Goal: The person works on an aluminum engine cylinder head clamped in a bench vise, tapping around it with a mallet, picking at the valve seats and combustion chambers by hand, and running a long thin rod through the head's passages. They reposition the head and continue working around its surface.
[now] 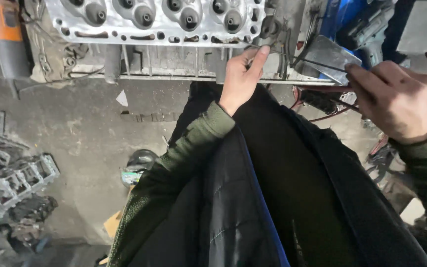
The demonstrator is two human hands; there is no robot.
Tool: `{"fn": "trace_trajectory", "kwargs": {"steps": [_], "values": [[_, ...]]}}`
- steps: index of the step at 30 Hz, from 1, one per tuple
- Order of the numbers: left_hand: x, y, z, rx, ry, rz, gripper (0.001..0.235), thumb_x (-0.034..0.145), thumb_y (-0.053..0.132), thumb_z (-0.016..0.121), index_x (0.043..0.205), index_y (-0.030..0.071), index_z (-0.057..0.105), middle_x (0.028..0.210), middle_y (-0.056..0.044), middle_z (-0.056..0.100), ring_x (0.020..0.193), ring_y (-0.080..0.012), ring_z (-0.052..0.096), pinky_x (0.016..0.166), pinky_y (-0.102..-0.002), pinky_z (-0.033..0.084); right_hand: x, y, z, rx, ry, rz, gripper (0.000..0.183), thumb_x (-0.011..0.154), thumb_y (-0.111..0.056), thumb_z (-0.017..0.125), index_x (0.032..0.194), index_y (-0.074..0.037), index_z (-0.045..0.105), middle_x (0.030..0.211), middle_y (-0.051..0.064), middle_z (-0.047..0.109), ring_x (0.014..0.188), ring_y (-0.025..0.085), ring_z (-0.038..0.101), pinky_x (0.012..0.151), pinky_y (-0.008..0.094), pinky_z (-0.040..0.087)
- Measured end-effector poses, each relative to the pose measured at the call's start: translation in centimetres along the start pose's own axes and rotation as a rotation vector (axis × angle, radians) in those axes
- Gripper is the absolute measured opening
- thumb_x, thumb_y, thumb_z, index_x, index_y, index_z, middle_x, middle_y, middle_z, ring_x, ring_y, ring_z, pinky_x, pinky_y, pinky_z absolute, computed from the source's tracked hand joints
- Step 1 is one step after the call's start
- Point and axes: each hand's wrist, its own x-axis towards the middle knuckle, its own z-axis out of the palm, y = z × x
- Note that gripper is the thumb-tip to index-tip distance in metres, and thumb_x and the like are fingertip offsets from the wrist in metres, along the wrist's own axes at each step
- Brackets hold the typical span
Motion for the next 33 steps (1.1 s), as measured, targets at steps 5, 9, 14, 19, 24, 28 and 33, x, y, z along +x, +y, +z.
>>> {"fn": "trace_trajectory", "kwargs": {"steps": [5,9,14,19,24,28,33], "values": [[0.0,0.7,1.3,-0.039,0.097,-0.01,0.044,0.107,0.038,0.061,0.091,-0.002,0.07,0.06,0.004,0.053,0.056,-0.0038,0.048,0.054,-0.025,0.04,2.7,4.2,-1.0,-0.14,-0.115,-0.241,0.032,0.091,-0.02,0.08,0.121,-0.008,0.077,0.072,0.001,0.055,0.053,0.013,0.054,0.046,0.027,0.041],[1.1,0.3,3.2,-0.126,0.24,0.004,0.04,0.105,0.037,0.061,0.101,0.0,0.074,0.059,0.007,0.048,0.054,-0.0027,0.041,0.049,-0.025,0.033,4.4,8.0,-0.1,-0.184,-0.155,-0.373,0.032,0.089,-0.02,0.079,0.119,-0.009,0.077,0.071,0.0,0.05,0.052,0.013,0.052,0.045,0.027,0.042],[0.5,-0.1,5.0,-0.19,0.319,0.02,0.041,0.109,0.036,0.059,0.111,0.0,0.078,0.062,0.008,0.047,0.057,-0.0021,0.039,0.052,-0.024,0.031,4.7,9.7,-0.1,-0.007,-0.081,-0.44,0.039,0.092,-0.018,0.077,0.129,-0.006,0.076,0.081,0.003,0.05,0.06,0.017,0.057,0.053,0.029,0.047],[0.8,-0.6,5.9,-0.193,0.459,0.008,0.043,0.112,0.037,0.05,0.115,0.003,0.076,0.061,0.009,0.044,0.054,-0.0015,0.043,0.051,-0.023,0.033,7.7,7.6,-1.5,0.038,0.028,-0.46,0.026,0.091,-0.014,0.08,0.116,-0.007,0.078,0.081,0.004,0.051,0.06,0.017,0.061,0.054,0.03,0.05],[0.6,-0.2,6.4,-0.184,0.494,-0.009,0.04,0.111,0.033,0.053,0.108,0.001,0.077,0.061,0.008,0.045,0.054,-0.0023,0.04,0.05,-0.024,0.031,5.1,8.3,3.4,0.239,0.033,-0.348,0.021,0.094,-0.011,0.08,0.114,-0.007,0.078,0.082,0.005,0.058,0.061,0.022,0.062,0.056,0.033,0.052],[0.9,-1.1,7.0,-0.05,0.576,0.021,0.042,0.111,0.032,0.057,0.089,0.0,0.072,0.061,0.005,0.056,0.056,-0.0031,0.048,0.053,-0.025,0.038,2.8,9.8,8.0,0.527,-0.038,-0.118,0.018,0.107,-0.01,0.077,0.125,-0.007,0.077,0.092,0.007,0.065,0.072,0.023,0.067,0.066,0.031,0.053],[2.5,-0.2,6.9,-0.112,0.605,0.028,0.042,0.109,0.029,0.06,0.082,-0.001,0.067,0.06,0.003,0.055,0.055,-0.004,0.044,0.051,-0.026,0.035,4.4,10.0,7.5,0.631,-0.081,-0.003,0.012,0.109,-0.011,0.074,0.119,-0.005,0.075,0.094,0.01,0.069,0.078,0.025,0.07,0.071,0.032,0.054]]}}
